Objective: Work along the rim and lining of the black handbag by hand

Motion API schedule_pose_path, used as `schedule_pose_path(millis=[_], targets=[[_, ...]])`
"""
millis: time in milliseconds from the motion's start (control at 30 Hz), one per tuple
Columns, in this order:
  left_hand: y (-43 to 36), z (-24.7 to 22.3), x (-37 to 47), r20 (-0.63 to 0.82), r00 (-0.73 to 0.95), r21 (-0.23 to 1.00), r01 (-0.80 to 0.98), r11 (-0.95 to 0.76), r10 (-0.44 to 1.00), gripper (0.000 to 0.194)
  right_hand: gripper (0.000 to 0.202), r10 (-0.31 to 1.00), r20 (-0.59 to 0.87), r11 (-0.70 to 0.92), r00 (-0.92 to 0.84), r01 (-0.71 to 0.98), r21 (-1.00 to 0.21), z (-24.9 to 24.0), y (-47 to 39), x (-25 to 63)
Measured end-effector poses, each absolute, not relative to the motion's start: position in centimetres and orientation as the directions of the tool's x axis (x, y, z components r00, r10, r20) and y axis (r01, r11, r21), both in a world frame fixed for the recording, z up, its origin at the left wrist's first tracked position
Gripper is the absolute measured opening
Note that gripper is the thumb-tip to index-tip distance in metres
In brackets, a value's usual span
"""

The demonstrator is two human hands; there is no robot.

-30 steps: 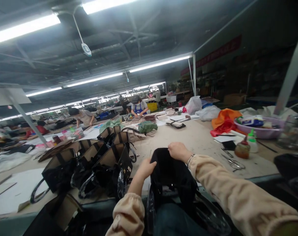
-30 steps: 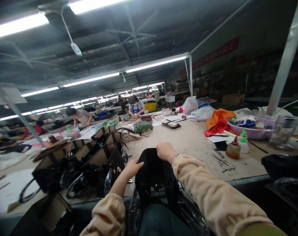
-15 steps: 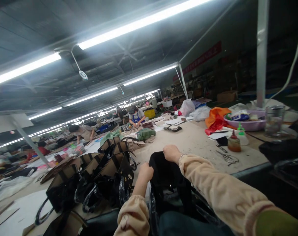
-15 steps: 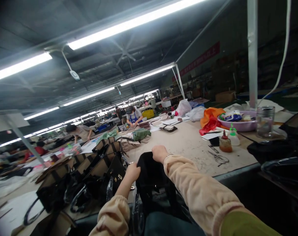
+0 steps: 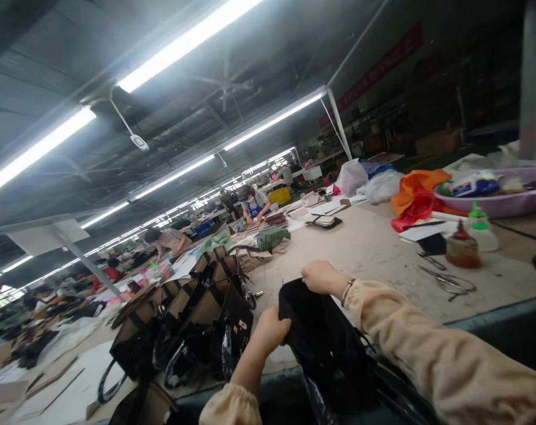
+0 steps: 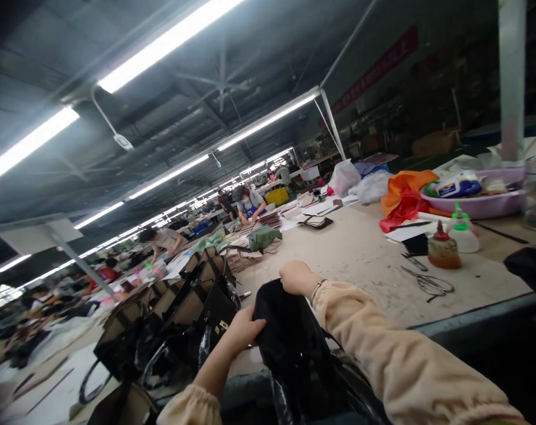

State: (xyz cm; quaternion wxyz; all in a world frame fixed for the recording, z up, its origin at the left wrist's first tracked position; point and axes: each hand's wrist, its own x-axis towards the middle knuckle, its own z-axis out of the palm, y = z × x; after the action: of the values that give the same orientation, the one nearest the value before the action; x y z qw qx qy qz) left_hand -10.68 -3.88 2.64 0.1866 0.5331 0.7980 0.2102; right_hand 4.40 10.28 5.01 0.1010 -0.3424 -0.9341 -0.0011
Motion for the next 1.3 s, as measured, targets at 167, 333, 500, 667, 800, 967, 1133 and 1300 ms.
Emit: schedule_pose_path(millis=[167, 333, 500, 667, 800, 967, 1133, 1300], targets=[[-3.0, 3.9, -13.1, 0.033, -0.388, 0.584, 0.755, 0.297, 0.921, 0.044, 0.031, 0.606, 0.271, 0.794, -0.748, 0.587, -0.156, 4.0, 10.6, 5.3], [1.0, 3.8, -13.5, 0.115, -0.221, 0.612, 0.784, 0.106, 0.969, 0.049, 0.033, 0.632, 0.325, 0.775, -0.704, 0.583, -0.244, 3.0, 11.1, 5.7], [3.2, 2.9, -13.1, 0.123, -0.165, 0.616, 0.786, 0.055, 0.979, 0.033, 0.030, 0.645, 0.356, 0.764, -0.676, 0.565, -0.311, 2.0, 12.0, 6.3], [3.2, 2.6, -13.2, 0.162, -0.196, 0.616, 0.786, 0.056, 0.967, 0.016, 0.026, 0.672, 0.376, 0.740, -0.638, 0.564, -0.366, 1.6, 12.3, 6.3], [3.1, 2.5, -13.1, 0.177, -0.194, 0.594, 0.803, 0.052, 0.965, 0.011, 0.026, 0.669, 0.382, 0.743, -0.638, 0.548, -0.384, 1.6, 12.4, 6.0], [2.6, 2.9, -12.3, 0.314, -0.157, 0.464, 0.886, -0.008, 0.936, 0.006, 0.027, 0.682, 0.373, 0.730, -0.629, 0.552, -0.402, 1.6, 12.6, 5.9], [1.8, 3.6, -11.7, 0.542, 0.053, 0.192, 0.964, -0.185, 0.839, 0.010, 0.026, 0.680, 0.372, 0.732, -0.632, 0.552, -0.400, 1.6, 12.6, 5.8], [2.0, 4.0, -11.6, 0.458, 0.140, 0.048, 0.982, -0.182, 0.878, 0.007, 0.028, 0.683, 0.355, 0.728, -0.638, 0.556, -0.401, 1.7, 12.4, 5.7]])
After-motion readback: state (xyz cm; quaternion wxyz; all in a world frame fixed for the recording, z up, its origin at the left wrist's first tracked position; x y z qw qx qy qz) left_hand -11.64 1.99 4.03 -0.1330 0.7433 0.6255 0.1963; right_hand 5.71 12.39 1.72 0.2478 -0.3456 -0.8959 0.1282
